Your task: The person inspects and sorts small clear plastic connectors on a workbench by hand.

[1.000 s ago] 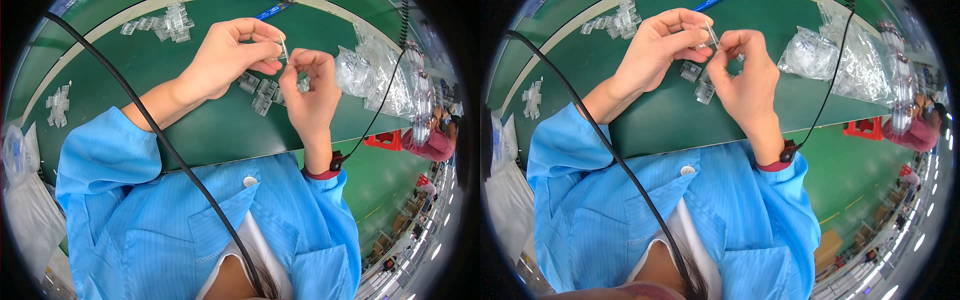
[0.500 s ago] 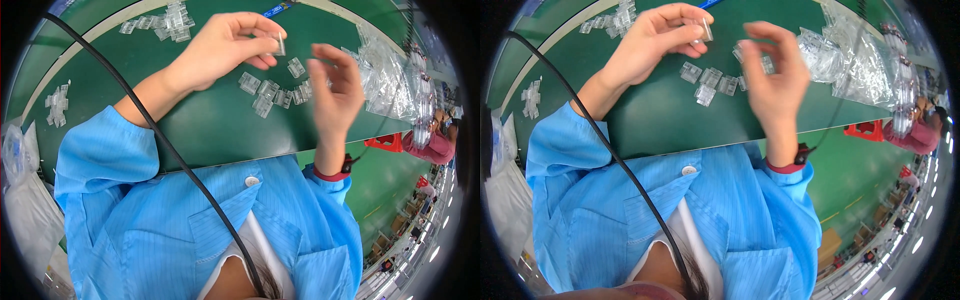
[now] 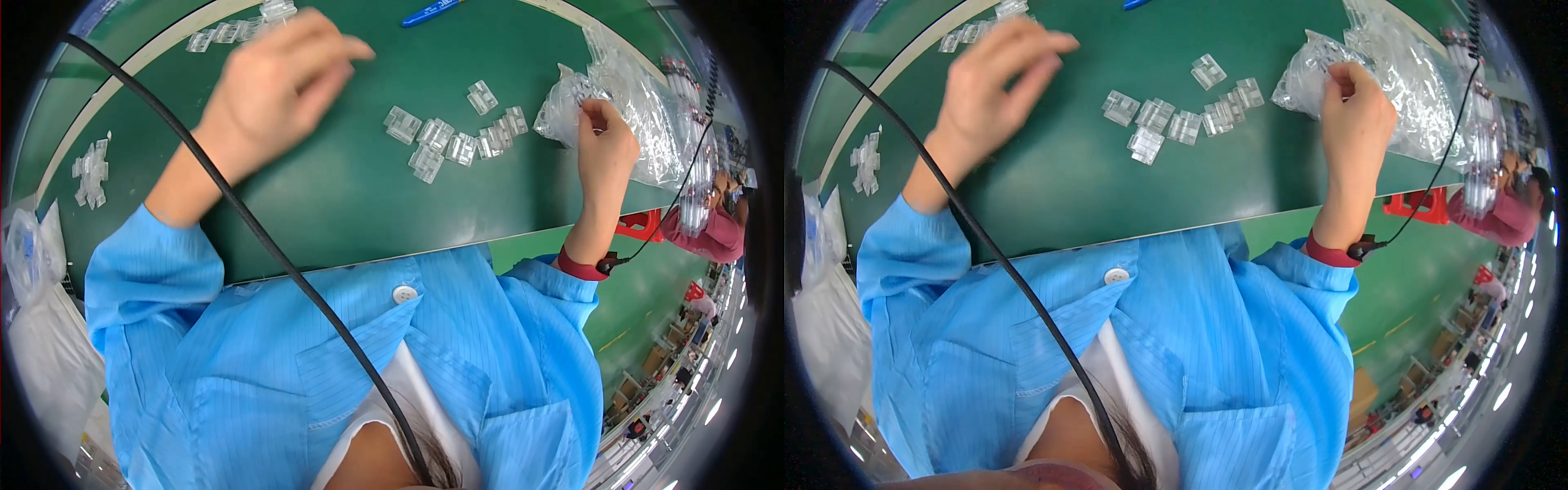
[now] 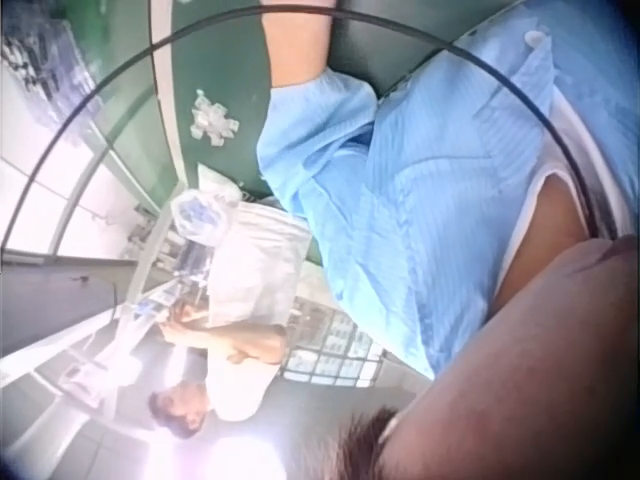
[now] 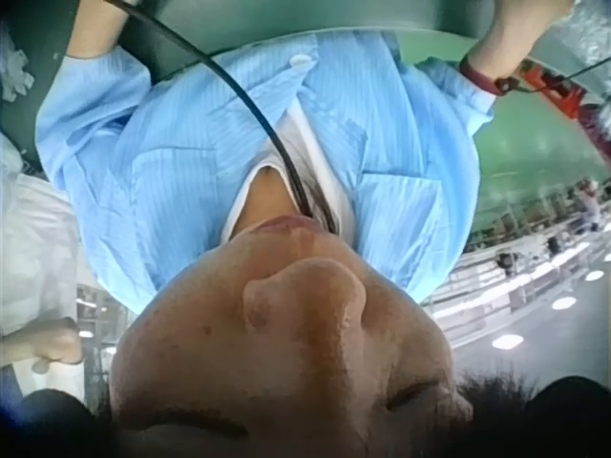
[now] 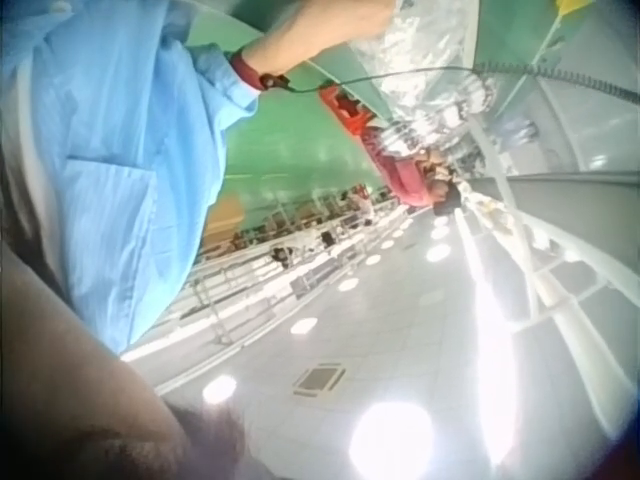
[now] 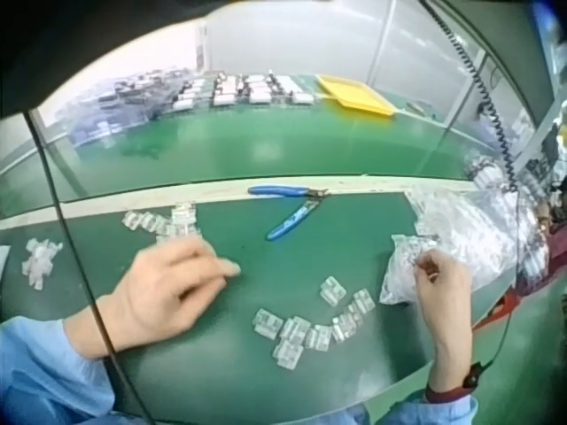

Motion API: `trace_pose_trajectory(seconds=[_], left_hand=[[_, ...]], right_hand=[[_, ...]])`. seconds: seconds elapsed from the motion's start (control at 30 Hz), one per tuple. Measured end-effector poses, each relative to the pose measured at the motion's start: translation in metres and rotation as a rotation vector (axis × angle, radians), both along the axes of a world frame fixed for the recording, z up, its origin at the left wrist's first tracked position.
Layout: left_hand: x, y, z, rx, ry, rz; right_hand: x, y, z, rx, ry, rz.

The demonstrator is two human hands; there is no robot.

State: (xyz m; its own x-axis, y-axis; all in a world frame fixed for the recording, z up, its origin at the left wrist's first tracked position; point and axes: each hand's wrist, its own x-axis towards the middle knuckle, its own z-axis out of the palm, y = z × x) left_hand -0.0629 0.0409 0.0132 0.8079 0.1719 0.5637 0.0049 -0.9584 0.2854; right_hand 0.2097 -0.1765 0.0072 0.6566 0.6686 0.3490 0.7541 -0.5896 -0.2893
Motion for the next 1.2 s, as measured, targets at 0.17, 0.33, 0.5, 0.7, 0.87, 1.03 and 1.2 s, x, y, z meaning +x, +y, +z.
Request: trace_pose_trajectory(seconds=[0.17,0.33,0.5,0.7,0.87,1.03,1.2], left_hand=[[0.004,-0.047,-0.014,-0.086,0.316,-0.111],[0.03,-0.03,-0.021,0.001,0.216,-0.214],[0.041,-0.024,-0.018,-0.022,0.247,-0.194],[0.045,-0.045,-0.011,-0.365,0.301,0.027],[0.048,-0.047,-0.016,-0.187,0.28,-0.033],[0.04,-0.031,-0.013,-0.22,0.271,-0.12],[0.038,-0.032,-0.006,-0.279,0.312,-0.147]], right_hand=[[0.002,-0.003,-0.007,0.137,0.079,-0.037],[0.003,-0.011,-0.003,0.345,0.342,-0.04],[0.004,-0.015,-0.006,0.39,0.352,-0.029],[-0.011,-0.011,-0.005,0.265,-0.064,-0.054],[-0.062,-0.002,0.008,0.697,0.547,0.225],[-0.097,0.026,-0.003,0.636,1.284,0.327],[-0.105,0.032,-0.011,0.556,1.18,0.299]])
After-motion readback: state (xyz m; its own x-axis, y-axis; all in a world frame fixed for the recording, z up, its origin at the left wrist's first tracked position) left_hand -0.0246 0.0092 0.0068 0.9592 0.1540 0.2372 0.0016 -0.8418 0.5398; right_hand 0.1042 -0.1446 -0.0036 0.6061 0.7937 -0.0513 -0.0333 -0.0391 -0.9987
